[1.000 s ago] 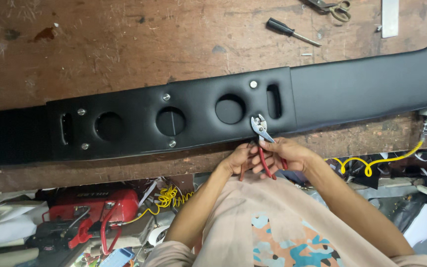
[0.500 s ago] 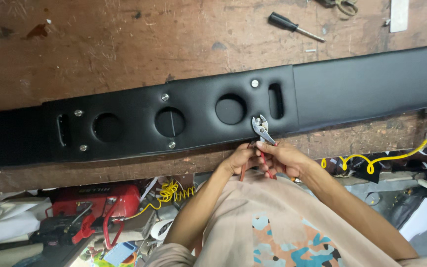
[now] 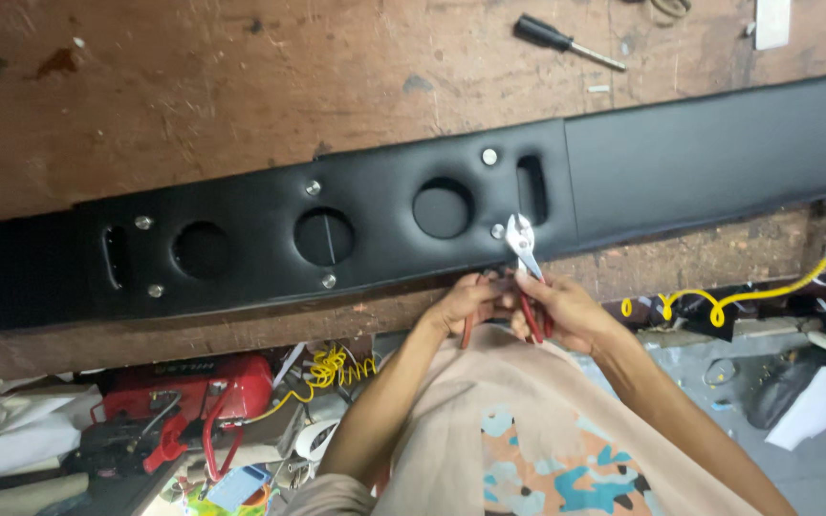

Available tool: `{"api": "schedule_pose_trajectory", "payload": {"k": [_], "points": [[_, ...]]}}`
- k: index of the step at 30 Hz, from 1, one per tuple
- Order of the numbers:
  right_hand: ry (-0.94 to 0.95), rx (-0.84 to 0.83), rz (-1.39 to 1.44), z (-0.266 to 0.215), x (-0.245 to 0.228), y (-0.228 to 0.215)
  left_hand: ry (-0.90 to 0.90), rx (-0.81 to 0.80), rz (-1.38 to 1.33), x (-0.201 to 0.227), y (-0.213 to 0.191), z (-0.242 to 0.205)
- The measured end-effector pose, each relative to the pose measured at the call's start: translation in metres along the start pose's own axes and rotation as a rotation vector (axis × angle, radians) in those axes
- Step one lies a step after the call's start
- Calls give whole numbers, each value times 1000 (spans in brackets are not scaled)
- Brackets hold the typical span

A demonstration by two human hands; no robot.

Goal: The person uses pliers to tighten bolts on a long black plastic car part placed on a wooden workbench. They repeatedly adjust the part's position and continue tightening multiple bolts along its length.

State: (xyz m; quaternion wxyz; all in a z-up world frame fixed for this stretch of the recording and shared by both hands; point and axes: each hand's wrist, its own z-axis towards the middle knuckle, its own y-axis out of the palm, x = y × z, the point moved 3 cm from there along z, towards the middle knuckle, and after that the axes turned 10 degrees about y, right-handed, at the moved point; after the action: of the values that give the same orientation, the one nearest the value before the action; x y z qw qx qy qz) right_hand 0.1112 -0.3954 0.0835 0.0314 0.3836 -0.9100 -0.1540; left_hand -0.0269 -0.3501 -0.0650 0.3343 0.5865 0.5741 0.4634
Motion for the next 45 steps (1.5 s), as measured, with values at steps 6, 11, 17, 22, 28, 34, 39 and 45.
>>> {"api": "schedule_pose_trajectory", "payload": {"k": [6,11,17,22,28,34,39,45], "points": [[-252,8,19,-4,1,-7,-34,9,88,18,18,0],[-228,-114,-191,-2,-11,-19,-58,44,73,24,28,-2],[11,-110,-466,-6,-49,-30,-24,-31,57,27,30,-4],[148,-200,-480,0,-67,-32,-53,-38,31,33,36,-1],[184,-145,-440,8,-51,-35,-14,-11,93,29,31,-3],[229,-119,-397,13,-42,-29,-21,41,66,22,21,-1],[239,-64,-350,21,-39,-26,-24,55,114,22,18,1],[154,43,-368,22,-30,-28,-42,16,90,23,24,0]]}}
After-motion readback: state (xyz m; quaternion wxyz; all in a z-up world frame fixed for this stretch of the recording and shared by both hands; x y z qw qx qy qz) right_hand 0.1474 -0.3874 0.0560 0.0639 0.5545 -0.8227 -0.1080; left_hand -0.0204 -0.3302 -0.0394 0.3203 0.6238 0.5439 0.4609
